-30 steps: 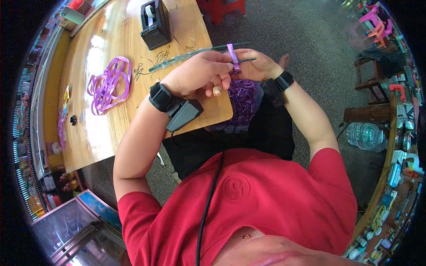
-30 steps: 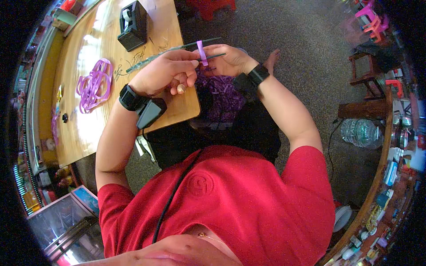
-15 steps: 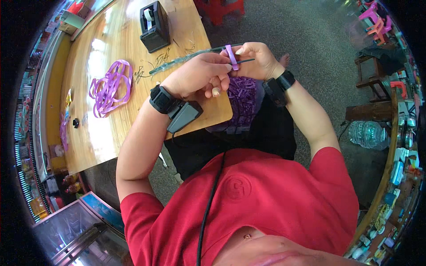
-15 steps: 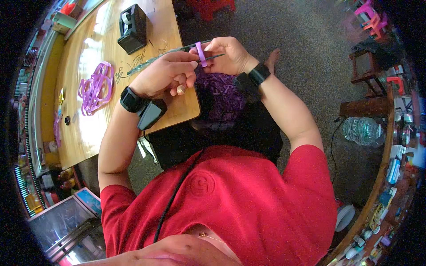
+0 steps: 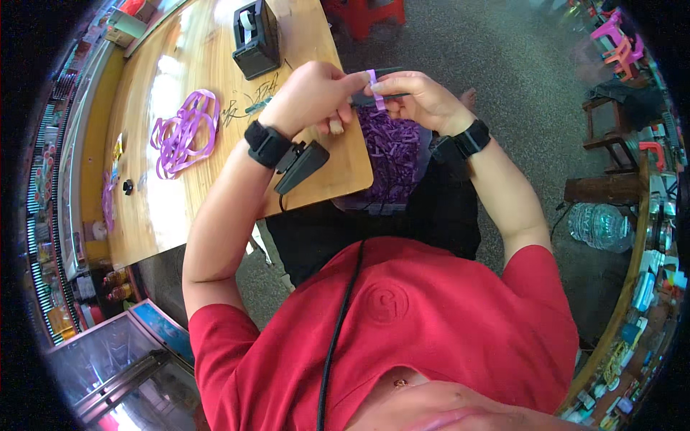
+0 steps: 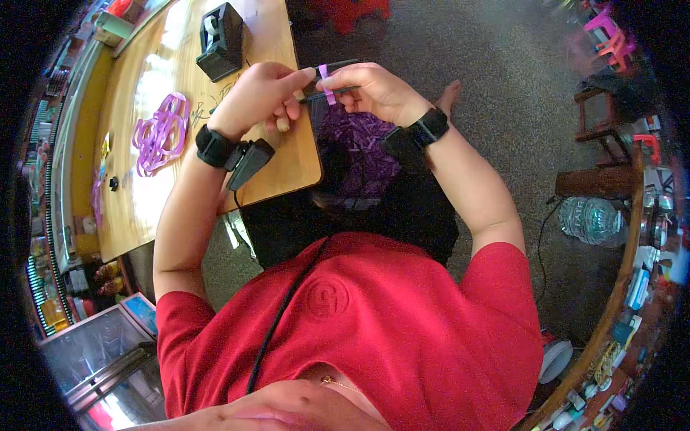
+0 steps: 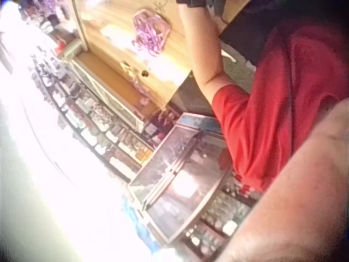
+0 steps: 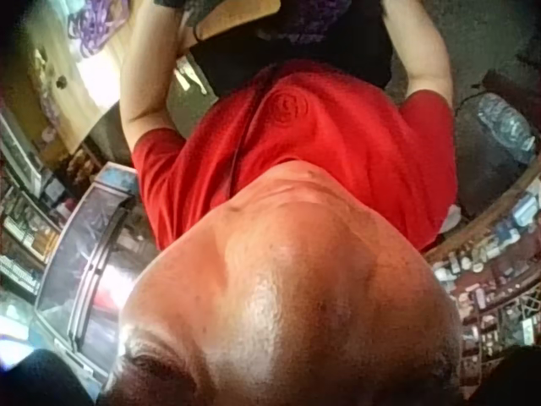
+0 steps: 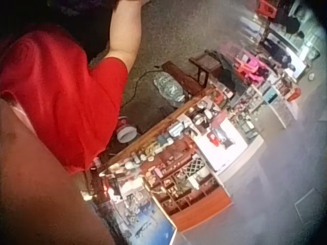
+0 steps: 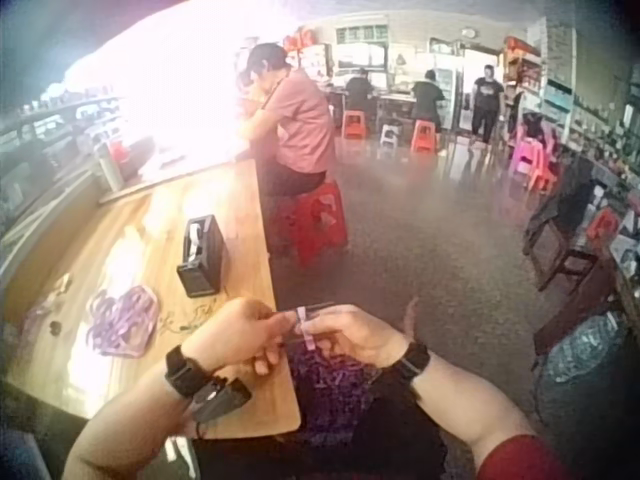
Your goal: The recorder is sorting and looping pink plastic strips using a fixed measuring guide on a workbench.
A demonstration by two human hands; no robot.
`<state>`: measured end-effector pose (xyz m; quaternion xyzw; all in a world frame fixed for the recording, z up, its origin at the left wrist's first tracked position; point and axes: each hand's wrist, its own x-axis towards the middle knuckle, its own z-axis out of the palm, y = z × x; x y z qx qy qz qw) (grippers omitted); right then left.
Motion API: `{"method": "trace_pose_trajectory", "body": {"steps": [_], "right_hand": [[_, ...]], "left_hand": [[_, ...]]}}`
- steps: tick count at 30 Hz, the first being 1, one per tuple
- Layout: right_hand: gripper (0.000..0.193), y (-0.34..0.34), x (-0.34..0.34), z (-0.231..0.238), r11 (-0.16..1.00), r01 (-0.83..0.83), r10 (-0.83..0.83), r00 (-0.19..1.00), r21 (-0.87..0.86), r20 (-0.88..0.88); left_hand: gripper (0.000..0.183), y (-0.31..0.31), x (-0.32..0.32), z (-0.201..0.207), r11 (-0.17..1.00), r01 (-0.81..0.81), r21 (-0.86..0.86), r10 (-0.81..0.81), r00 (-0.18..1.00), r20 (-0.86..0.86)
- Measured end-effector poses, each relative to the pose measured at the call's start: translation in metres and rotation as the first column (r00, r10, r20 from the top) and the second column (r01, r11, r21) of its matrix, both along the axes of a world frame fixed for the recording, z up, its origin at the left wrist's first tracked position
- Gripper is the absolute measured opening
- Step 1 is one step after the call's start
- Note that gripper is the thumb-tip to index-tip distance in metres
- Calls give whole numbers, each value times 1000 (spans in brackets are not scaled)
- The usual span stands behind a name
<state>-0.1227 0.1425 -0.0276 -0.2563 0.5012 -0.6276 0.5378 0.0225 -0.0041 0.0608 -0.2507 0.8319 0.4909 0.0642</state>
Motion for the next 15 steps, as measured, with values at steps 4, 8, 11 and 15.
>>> {"method": "trace_pose_trajectory", "body": {"steps": [4, 8, 11, 15], "right_hand": [[14, 0, -2, -5, 1000, -4, 4, 1000, -30, 8], [15, 5, 3, -3, 999, 35, -35, 999, -26, -7], [16, 11, 5, -6, 999, 41, -44, 989, -27, -143], [18, 12, 7, -8, 997, 60, -68, 981, -47, -182]], "left_hand": [[29, -4, -10, -6, 1000, -13, 14, 13, 1000, 9], [23, -2, -15, -11, 1000, -23, 10, 24, 997, -70], [22, 4, -21, -7, 995, 25, -96, -32, 997, -72], [26, 8, -34, -10, 988, 49, -145, -60, 996, -71]]}}
